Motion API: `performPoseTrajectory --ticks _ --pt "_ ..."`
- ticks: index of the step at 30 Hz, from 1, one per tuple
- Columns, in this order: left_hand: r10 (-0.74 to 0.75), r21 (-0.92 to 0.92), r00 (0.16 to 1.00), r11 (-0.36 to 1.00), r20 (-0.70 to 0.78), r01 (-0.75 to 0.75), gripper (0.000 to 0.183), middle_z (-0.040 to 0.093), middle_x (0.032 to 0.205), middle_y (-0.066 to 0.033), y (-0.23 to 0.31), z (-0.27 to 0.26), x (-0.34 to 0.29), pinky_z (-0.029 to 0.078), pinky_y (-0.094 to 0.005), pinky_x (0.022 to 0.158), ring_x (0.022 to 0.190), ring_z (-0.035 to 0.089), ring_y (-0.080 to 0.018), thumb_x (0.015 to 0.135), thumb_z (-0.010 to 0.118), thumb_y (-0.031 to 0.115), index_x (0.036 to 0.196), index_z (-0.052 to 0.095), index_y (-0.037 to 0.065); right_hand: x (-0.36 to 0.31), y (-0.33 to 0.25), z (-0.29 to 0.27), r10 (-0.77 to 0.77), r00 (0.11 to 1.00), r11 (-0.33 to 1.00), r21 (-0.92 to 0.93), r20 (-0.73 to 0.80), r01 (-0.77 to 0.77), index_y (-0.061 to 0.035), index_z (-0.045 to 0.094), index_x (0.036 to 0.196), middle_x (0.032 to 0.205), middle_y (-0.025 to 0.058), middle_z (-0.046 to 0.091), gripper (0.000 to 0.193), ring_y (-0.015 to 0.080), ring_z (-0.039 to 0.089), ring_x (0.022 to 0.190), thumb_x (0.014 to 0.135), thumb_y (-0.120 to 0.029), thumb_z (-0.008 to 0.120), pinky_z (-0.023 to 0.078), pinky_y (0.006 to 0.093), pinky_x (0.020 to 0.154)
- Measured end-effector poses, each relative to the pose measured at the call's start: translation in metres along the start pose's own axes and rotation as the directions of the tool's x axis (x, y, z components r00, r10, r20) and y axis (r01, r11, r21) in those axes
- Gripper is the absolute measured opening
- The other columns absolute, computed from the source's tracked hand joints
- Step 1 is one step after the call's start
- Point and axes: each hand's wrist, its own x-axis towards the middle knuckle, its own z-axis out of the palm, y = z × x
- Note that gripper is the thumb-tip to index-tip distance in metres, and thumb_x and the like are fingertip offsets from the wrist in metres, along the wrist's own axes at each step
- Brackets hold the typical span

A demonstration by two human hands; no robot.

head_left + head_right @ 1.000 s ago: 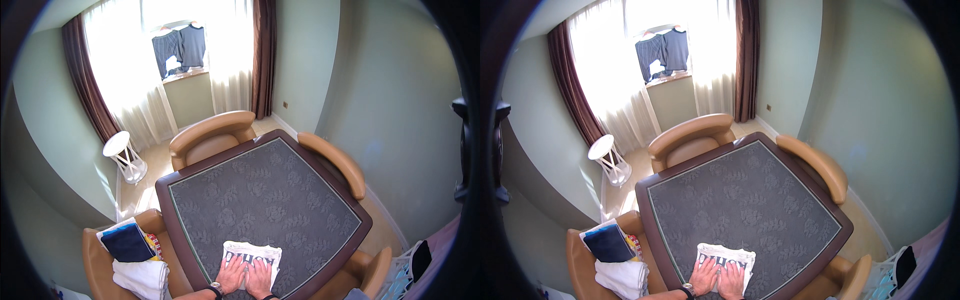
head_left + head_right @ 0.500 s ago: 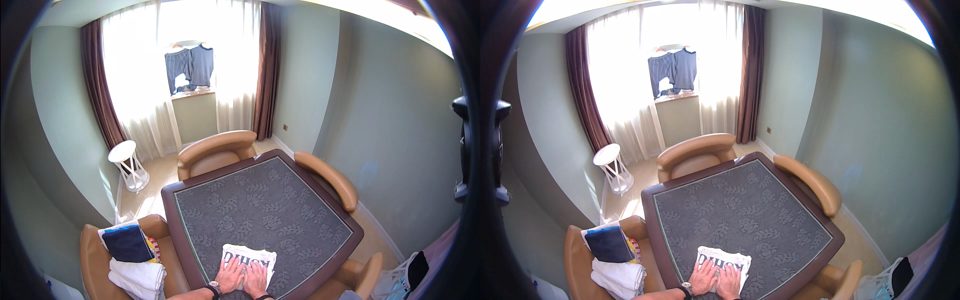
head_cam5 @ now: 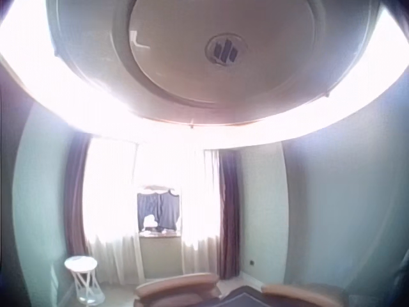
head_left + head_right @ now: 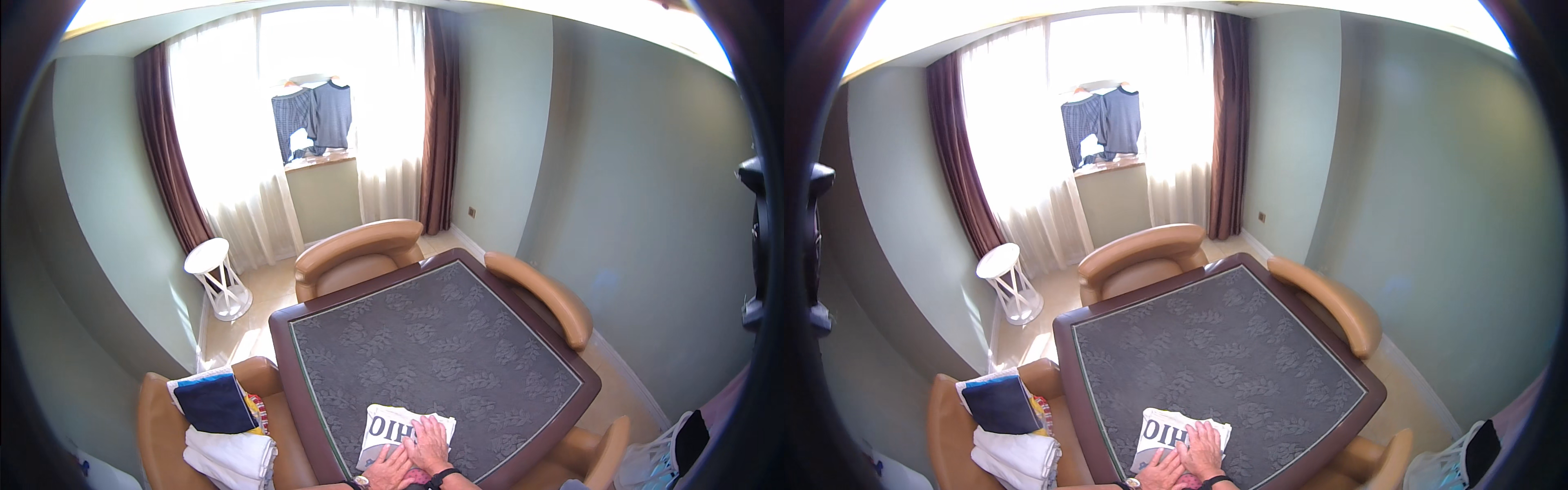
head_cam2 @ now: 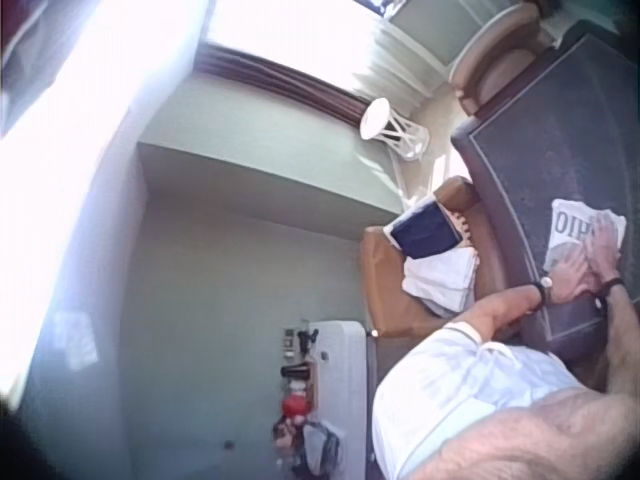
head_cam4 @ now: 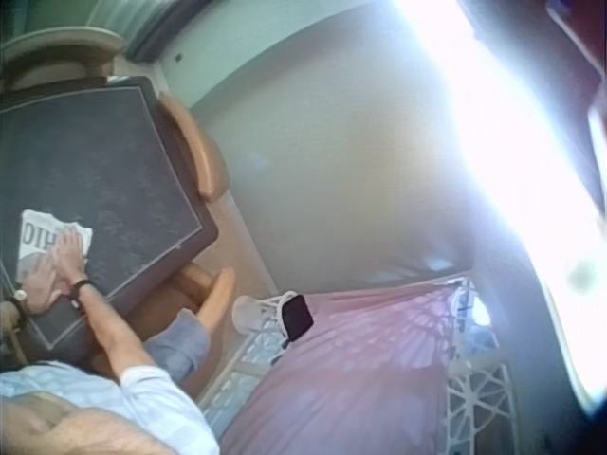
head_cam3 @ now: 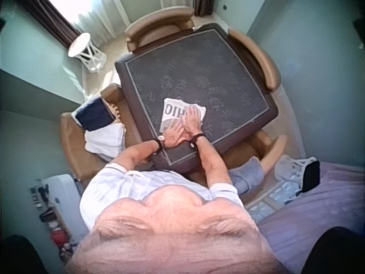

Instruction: The person folds several pieces of clothing on a dining table. They handle a white t-shirt, a dark blue pair of pants, and a light blue t-shirt, smoothing and folding each item before stacking them on a nearby side table.

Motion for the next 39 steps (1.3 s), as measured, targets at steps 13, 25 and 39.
performPoseTrajectory --ticks 13,25,39 --pt "-0.014 -0.091 0.999 0.996 0.043 0.017 0.083 0.038 0.160 -0.0358 0.014 0.003 -0.010 0.023 -0.0657 0.127 0.154 0.030 -0.0556 0.092 0.072 0.046 0.152 0.048 -0.006 0.005 -0.007 -0.003 0.085 0.996 0.996 -0.001 0.037 -0.085 -0.0078 0.069 0.134 0.147 0.0213 0.056 0.064 0.0410 0.043 0.145 0.082 -0.042 0.083 0.028 0.0551 0.124" --pt "0.049 -0.161 0.996 0.986 0.074 -0.037 0.089 0.028 0.169 -0.0334 0.020 0.001 -0.041 0.018 -0.0630 0.130 0.159 0.023 -0.0528 0.092 0.075 0.040 0.162 0.038 -0.002 0.003 -0.003 0.003 0.037 0.999 0.997 -0.064 0.008 -0.036 -0.0064 0.070 0.132 0.145 0.0205 0.056 0.063 0.0399 0.044 0.144 0.082 -0.042 0.084 0.029 0.0553 0.122" --pt "-0.109 -0.215 0.948 0.976 -0.299 0.044 0.059 0.054 0.150 -0.0265 -0.020 -0.042 -0.024 0.030 -0.0639 0.124 0.143 0.049 -0.0469 0.098 0.068 0.031 0.147 0.056 0.001 -0.008 -0.014 0.009 -0.078 0.996 0.977 -0.203 -0.041 0.068 -0.0055 0.068 0.131 0.144 0.0240 0.055 0.058 0.0454 0.045 0.141 0.084 -0.037 0.082 0.032 0.0618 0.119"
